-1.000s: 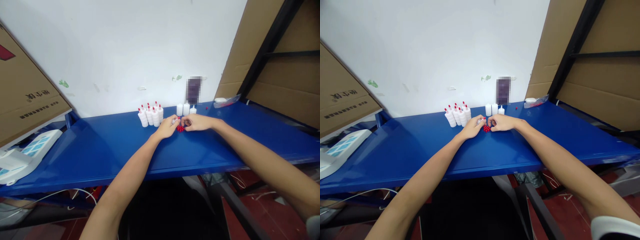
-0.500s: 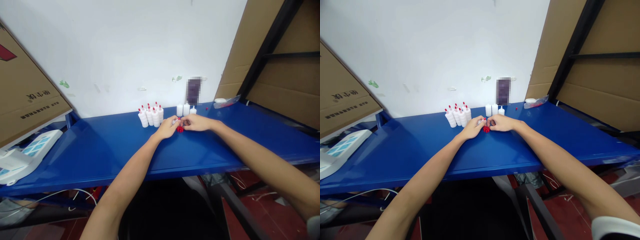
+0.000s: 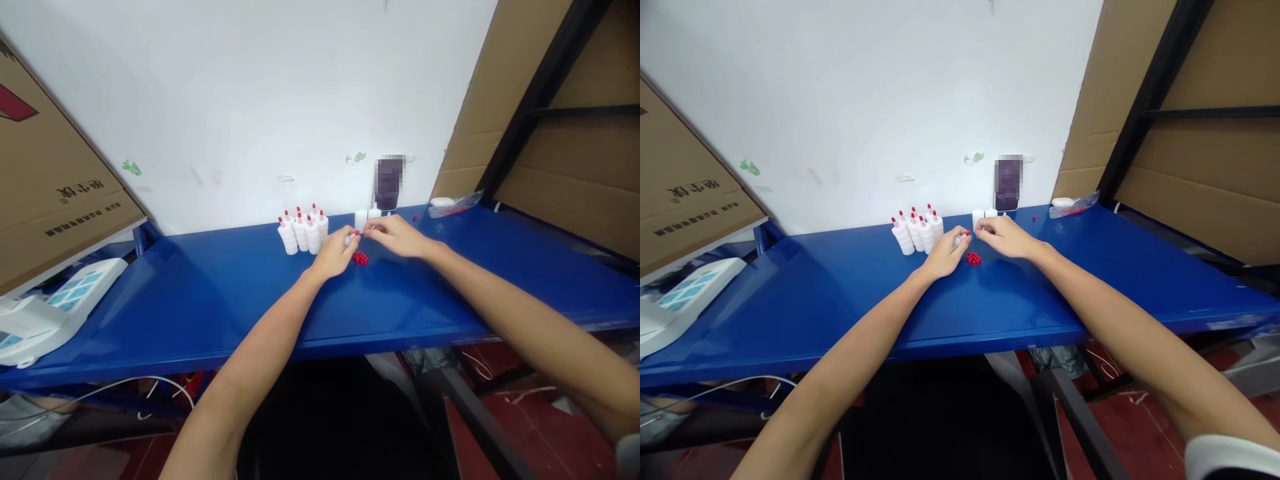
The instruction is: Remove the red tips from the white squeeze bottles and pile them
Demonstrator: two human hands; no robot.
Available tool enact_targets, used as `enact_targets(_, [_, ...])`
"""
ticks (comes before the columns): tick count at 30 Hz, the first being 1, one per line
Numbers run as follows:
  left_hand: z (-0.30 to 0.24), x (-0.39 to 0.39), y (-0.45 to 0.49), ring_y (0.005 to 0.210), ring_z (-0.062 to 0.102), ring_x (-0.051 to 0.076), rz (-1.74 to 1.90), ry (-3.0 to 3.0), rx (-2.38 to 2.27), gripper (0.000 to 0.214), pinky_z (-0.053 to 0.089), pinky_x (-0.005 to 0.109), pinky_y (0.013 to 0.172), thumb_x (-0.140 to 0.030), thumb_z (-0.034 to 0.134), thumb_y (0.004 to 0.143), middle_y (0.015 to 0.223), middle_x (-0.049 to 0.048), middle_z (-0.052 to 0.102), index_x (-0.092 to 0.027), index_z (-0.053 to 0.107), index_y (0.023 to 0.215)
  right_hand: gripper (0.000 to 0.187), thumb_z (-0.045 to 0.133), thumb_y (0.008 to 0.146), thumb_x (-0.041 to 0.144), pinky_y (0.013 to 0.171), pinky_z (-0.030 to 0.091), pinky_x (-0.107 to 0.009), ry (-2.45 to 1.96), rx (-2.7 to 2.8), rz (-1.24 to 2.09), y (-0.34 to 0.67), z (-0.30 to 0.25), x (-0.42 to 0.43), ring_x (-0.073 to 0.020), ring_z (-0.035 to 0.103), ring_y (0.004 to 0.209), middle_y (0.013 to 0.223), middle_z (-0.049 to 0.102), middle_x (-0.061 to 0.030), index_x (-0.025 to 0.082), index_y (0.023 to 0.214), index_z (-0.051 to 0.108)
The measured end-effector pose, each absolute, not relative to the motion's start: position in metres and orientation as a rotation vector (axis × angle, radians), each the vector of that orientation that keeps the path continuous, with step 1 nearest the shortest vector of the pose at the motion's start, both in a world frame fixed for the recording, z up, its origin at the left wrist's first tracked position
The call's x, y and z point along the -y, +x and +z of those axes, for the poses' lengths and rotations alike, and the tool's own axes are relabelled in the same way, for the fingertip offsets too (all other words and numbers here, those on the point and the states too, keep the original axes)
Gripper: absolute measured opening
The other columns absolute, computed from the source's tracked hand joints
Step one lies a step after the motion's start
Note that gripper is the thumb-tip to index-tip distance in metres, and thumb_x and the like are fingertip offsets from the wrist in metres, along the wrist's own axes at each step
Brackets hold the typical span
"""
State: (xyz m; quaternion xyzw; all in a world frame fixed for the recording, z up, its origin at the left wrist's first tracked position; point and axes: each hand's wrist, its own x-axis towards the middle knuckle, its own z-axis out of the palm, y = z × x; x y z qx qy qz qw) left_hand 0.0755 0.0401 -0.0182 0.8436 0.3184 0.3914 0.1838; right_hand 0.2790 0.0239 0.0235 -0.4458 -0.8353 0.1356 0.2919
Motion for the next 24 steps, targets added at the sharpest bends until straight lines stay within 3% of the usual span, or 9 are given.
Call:
enact_targets(5, [-0.013,-0.036,0.076,0.074,0.055,0.017,1.098,2.475,-0.863,0.012,0.041,0.03,0.07,-0.025,0.047,0.099,0.081,0.002,0.06,-0.019,0.054,0.091,0.034,0.05,0.096,0.048,0.062,0.032,-0.029,-1.093,2.211,0.449,0.268,0.024,-0.018,-0.0148,0.046,0.062,0.067,0.053,0.0013,0.019,0.08,0.058])
enact_targets(8, [-0.014,-0.037,0.075,0.076,0.054,0.019,1.081,2.537,-0.843,0.013,0.042,0.032,0.072,-0.026,0.047,0.1,0.084,0.0033,0.059,-0.019,0.052,0.091,0.034,0.046,0.099,0.047,0.064,0.034,-0.03,-1.069,2.237,0.442,0.265,0.023,-0.018,-0.0153,0.047,0.065,0.069,0.051,0.0012,0.021,0.077,0.05])
enact_targets(14, [-0.015,-0.037,0.075,0.093,0.053,0.023,1.055,2.695,-0.96,0.023,0.046,0.038,0.087,-0.031,0.036,0.106,0.101,0.0085,0.057,-0.019,0.057,0.106,0.035,0.039,0.101,0.046,0.069,0.038,-0.031,-1.053,2.23,0.538,0.265,0.025,-0.019,-0.0162,0.046,0.069,0.072,0.048,-0.0001,0.023,0.074,0.042])
enact_targets(19, [-0.01,-0.035,0.072,0.101,0.054,0.024,1.09,2.724,-0.962,0.031,0.046,0.041,0.096,-0.027,0.034,0.106,0.108,0.0094,0.056,-0.023,0.059,0.125,0.033,0.031,0.098,0.038,0.058,0.031,-0.031,-1.131,2.017,0.776,0.275,0.024,-0.024,-0.0141,0.031,0.056,0.062,0.033,0.0033,0.025,0.069,0.031])
enact_targets(24, [-0.007,-0.033,0.073,0.1,0.056,0.024,1.142,2.644,-0.918,0.032,0.046,0.039,0.096,-0.029,0.037,0.105,0.106,0.0091,0.059,-0.019,0.058,0.128,0.03,0.04,0.092,0.037,0.069,0.035,-0.032,-1.302,2.257,0.474,0.283,0.024,-0.03,-0.0181,0.048,0.069,0.068,0.051,-0.0015,0.022,0.066,0.043])
